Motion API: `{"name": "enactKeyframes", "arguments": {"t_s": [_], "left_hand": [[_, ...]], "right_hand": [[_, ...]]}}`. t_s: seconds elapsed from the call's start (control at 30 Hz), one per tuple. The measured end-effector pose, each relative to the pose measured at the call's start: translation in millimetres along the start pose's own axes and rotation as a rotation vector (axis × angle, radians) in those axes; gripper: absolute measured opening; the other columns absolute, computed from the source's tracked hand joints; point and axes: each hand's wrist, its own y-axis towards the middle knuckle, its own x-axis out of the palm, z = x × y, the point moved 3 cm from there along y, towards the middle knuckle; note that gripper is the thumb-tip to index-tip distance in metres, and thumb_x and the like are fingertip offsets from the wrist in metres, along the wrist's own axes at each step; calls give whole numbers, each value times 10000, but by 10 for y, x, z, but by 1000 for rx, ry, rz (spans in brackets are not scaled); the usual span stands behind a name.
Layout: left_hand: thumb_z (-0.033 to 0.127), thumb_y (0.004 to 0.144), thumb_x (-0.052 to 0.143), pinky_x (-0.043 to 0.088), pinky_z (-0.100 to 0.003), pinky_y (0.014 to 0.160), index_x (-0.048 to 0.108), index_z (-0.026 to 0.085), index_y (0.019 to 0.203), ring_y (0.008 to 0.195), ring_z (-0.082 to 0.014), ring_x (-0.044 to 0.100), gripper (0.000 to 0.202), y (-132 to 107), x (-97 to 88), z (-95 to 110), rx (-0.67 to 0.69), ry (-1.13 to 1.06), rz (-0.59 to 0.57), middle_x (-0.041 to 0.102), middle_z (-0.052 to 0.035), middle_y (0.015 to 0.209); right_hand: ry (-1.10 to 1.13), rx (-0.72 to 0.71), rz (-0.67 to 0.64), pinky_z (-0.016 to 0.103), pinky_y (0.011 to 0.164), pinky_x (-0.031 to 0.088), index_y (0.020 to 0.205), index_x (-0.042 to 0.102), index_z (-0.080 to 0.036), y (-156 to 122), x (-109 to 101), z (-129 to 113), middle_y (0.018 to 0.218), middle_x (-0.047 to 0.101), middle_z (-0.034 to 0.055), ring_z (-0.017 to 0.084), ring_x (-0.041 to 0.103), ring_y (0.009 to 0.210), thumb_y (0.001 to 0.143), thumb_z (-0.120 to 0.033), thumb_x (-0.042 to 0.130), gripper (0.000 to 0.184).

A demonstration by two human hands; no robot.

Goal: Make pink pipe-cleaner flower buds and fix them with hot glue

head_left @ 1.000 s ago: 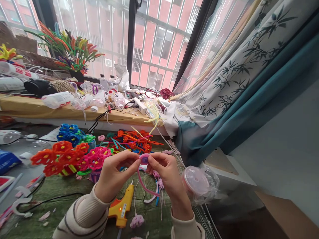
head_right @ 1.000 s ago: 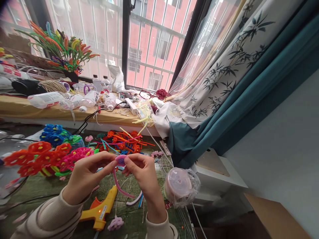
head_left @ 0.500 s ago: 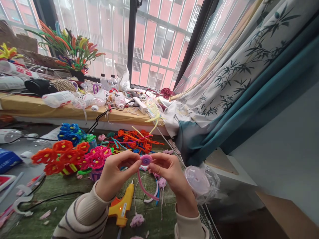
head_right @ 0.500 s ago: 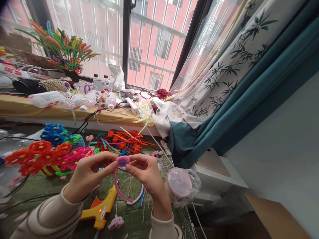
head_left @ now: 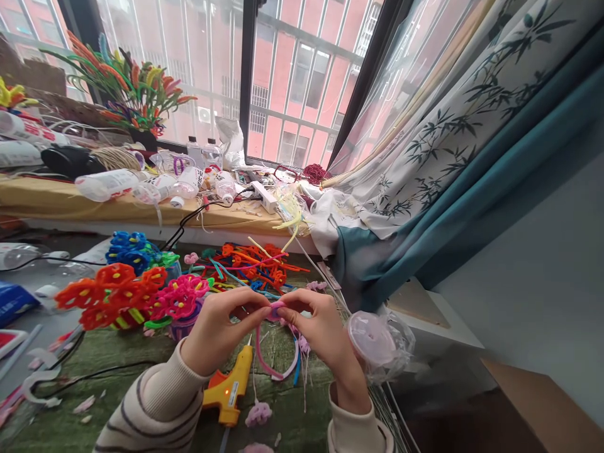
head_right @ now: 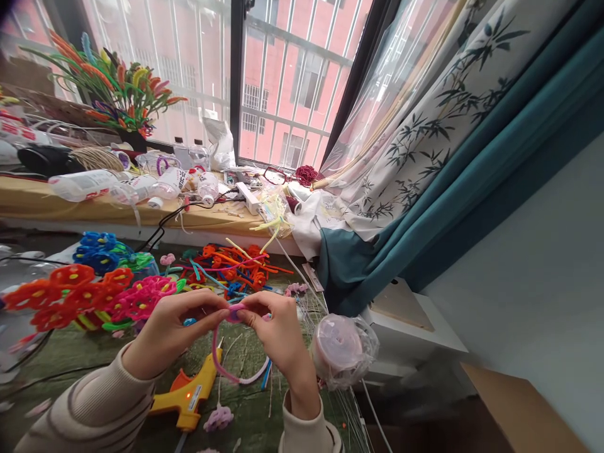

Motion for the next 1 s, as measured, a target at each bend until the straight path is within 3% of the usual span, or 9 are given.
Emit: {"name": "enactKeyframes", "arguments": {"t_s": [0.13,0.37,0.53,0.73,0.9,1.0], "left_hand": [[356,827,681,530,-194,594,745,173,838,686,-147,676,194,2,-20,-64,-86,-16,33,748,-36,786],[310,789,716,509,-174,514,755,158,791,573,-122,632,157,-8,-49,-46,-50,-99,97,727,-28,689],[288,758,747,508,-159,487,744,156,739,525,-108,621,134,-12,-59,4,-31,-125,201,731,-18,660],[298,785,735,514,-160,525,742,172,765,545,-103,634,128,-30,-37,-29,-18,-62,198,736,-1,675],[334,851,666,529,-194,563,718,177,775,583,-122,657,182,-22,-15,-25,37,72,149,732,-7,707],[291,889,608,546,-274,732,705,180,918,781,-181,687,150,-46,-70,146,102,346,289,740,-51,889]], "right_hand": [[180,71,40,247,589,507,785,732,-179,21,31,73,698,715,20,149,644,595,734,-348,793,187],[417,120,9,232,601,561,801,707,-176,39,96,54,709,731,15,144,685,605,703,-321,824,211],[387,94,-9,240,617,578,938,702,-190,26,142,-6,759,741,14,149,703,637,747,-336,795,258],[351,90,-7,221,591,560,809,738,-166,39,165,49,683,723,17,133,675,591,751,-375,786,223],[329,113,20,238,537,550,783,749,-162,57,142,96,673,724,26,143,655,540,709,-407,807,263],[330,139,33,266,562,570,777,754,-161,59,131,132,694,738,44,166,673,560,687,-421,820,282]]}}
